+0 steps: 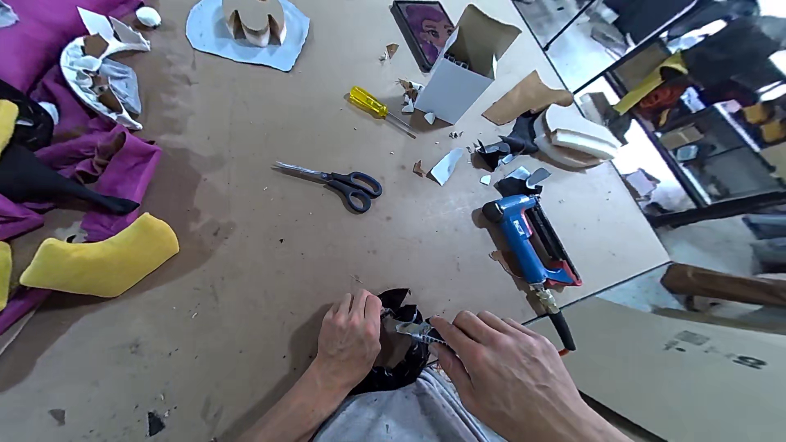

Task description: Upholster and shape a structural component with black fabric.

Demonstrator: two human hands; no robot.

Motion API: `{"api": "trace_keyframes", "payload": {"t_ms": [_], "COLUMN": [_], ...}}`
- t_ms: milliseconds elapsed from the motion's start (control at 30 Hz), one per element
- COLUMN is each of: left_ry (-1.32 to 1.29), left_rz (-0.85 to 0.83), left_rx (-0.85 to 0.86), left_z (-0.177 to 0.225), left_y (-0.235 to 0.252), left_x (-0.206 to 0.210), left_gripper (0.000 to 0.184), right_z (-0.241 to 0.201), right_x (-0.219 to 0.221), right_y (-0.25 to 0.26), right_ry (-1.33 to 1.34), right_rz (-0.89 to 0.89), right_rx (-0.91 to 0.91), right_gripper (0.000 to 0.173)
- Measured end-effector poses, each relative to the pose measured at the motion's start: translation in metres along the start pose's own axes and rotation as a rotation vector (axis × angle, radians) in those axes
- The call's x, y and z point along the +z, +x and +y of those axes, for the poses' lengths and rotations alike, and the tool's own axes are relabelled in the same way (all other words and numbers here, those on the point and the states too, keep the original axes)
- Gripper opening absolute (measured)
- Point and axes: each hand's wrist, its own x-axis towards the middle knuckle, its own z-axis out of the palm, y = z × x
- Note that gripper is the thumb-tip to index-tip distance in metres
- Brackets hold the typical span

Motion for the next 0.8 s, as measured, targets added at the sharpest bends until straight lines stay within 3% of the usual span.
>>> {"api": "trace_keyframes", "payload": {"t_ms": [467, 800], "left_ry": [0.002, -0.022], "left_rz": [-0.006, -0.004], "left_rx": [0.025, 0.025], "left_z": [-0.002, -0.003], "left_y": [0.002, 0.002], "left_x": [-0.001, -0.002], "left_gripper": [0.016, 0.017], "right_z": [-0.022, -0.013], "right_x": [0.004, -0.003], "right_y": [0.022, 0.027], "right_ry": [-0.183, -0.197], "right_rz": [-0.043, -0.072], "right_rx": [-0.062, -0.144], "right_gripper": [0.036, 0.035]}}
